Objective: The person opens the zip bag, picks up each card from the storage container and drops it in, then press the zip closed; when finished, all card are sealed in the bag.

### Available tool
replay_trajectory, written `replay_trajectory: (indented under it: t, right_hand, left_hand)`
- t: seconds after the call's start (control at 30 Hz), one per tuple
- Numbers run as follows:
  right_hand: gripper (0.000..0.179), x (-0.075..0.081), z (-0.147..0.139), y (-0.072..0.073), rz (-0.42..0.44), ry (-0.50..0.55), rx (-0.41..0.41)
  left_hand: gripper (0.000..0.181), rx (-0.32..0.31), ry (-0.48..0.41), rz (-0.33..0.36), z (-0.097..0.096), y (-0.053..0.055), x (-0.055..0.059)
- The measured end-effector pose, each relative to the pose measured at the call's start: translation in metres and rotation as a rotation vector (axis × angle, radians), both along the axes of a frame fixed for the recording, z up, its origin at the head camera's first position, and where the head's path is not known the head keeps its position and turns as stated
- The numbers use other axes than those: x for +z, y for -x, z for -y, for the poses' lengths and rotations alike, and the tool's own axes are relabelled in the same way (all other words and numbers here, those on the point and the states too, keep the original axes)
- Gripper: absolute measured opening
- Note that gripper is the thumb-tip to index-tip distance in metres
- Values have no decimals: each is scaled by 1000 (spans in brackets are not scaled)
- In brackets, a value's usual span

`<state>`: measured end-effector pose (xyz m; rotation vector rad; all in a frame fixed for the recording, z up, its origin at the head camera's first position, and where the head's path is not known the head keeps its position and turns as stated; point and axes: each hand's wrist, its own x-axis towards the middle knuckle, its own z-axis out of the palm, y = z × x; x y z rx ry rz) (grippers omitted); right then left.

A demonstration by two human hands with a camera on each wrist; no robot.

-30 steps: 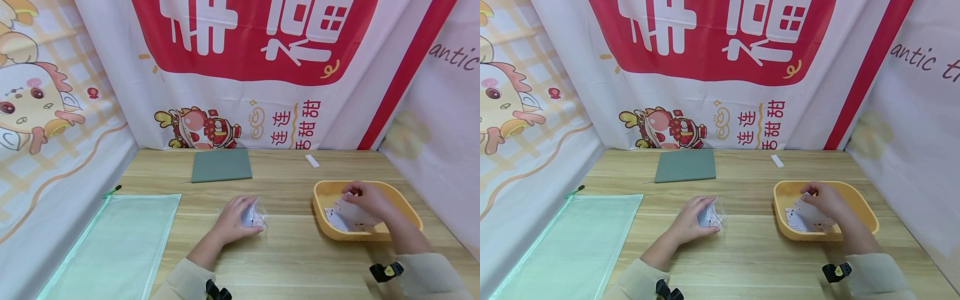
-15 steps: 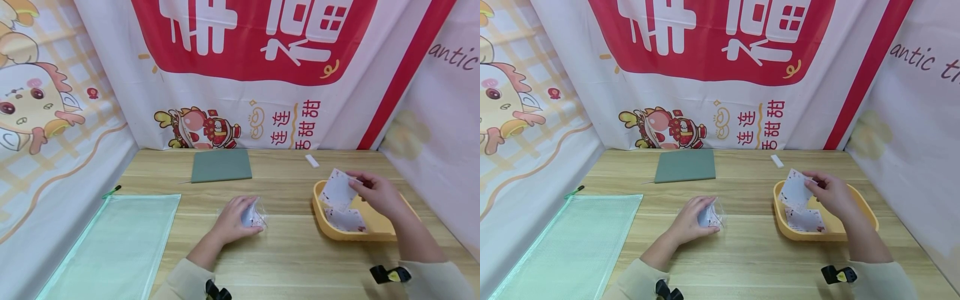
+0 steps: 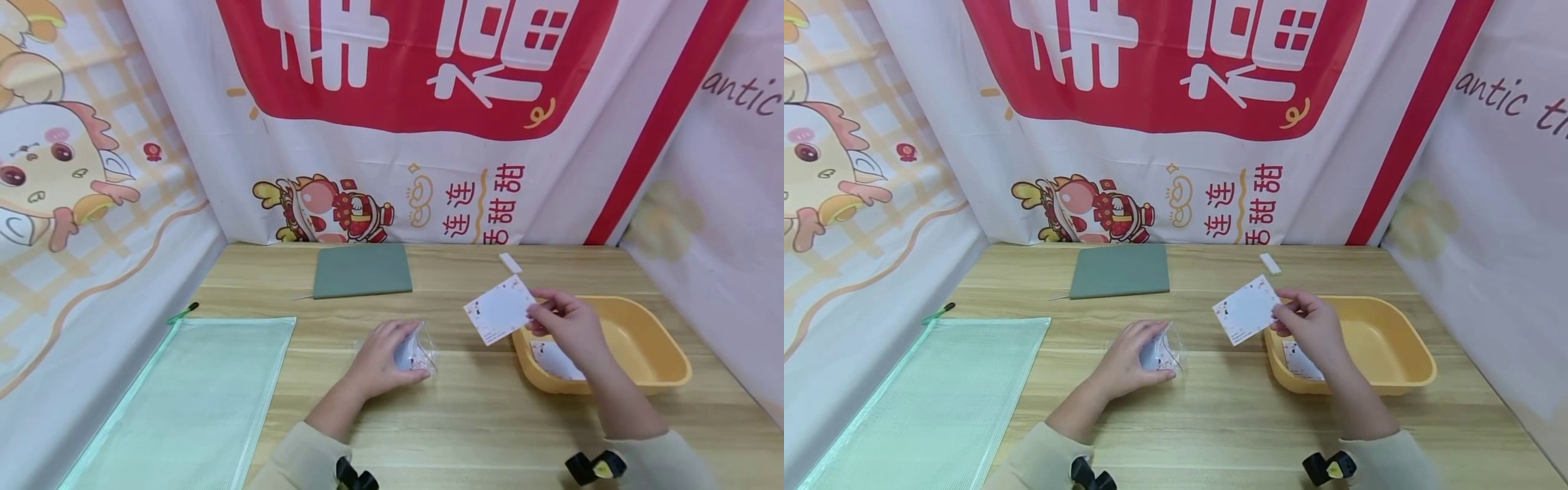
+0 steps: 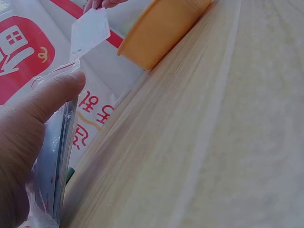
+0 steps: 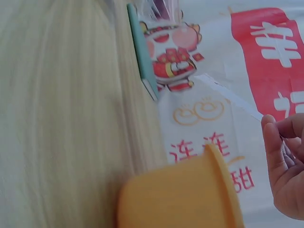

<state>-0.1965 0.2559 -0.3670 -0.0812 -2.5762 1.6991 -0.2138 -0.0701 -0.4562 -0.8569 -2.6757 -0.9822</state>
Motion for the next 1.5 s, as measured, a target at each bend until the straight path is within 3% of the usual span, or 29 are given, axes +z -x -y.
replay_trajectory:
  t: [0.47, 0.9, 1.27, 1.5]
  right_hand:
    - [42, -22, 55, 0, 147, 224, 35]
    - [37, -29, 86, -1, 119, 226, -70]
    - [35, -37, 109, -12, 89, 307, -69]
    - [35, -40, 111, -12, 120, 348, -92]
  left_hand:
    - [86, 19, 11, -7, -1, 1, -1]
    - [88, 19, 26, -18, -1, 1, 0]
    - [87, 46, 30, -9, -1, 1, 0]
    - [86, 46, 23, -21, -1, 1, 0]
